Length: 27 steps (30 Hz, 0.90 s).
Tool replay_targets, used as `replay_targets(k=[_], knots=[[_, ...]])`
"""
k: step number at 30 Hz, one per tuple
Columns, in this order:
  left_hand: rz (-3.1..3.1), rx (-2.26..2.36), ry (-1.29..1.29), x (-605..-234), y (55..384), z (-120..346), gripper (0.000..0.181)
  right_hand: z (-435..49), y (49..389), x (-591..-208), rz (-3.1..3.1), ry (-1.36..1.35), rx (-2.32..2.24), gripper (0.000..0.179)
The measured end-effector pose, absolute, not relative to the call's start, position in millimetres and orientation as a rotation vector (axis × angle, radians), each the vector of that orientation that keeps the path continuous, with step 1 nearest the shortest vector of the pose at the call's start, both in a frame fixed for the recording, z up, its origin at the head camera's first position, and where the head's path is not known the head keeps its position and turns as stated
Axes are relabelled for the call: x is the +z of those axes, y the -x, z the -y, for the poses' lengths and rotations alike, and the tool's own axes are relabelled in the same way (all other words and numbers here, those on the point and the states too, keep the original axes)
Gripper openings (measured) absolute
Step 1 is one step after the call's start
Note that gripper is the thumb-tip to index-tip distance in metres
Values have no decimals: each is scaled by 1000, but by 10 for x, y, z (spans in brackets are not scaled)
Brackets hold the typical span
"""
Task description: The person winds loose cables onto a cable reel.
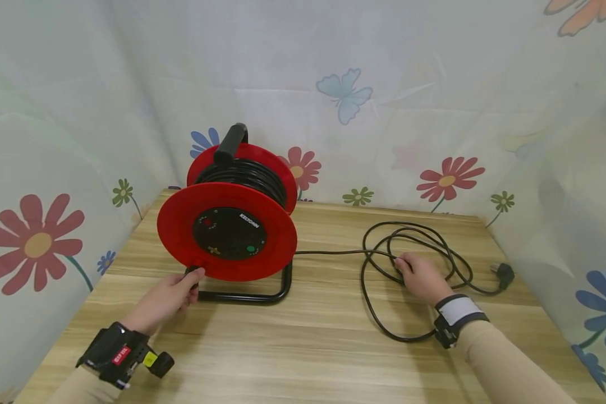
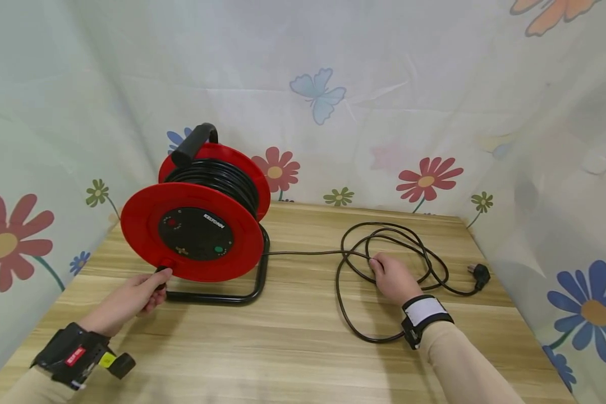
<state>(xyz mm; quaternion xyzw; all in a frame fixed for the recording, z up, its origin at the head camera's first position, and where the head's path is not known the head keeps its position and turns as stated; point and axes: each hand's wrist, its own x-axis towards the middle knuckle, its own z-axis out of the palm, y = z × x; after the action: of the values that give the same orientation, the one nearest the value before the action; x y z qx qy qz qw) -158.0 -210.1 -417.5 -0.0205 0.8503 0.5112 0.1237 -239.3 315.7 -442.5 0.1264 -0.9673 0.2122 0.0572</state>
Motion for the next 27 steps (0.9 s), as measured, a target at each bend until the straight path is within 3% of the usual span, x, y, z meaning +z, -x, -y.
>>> replay_targets(k=[27], knots=[[-2386,2023,144,-3906,1507,2195,58,-2705,2421,-4495,2920,-517,659,20]])
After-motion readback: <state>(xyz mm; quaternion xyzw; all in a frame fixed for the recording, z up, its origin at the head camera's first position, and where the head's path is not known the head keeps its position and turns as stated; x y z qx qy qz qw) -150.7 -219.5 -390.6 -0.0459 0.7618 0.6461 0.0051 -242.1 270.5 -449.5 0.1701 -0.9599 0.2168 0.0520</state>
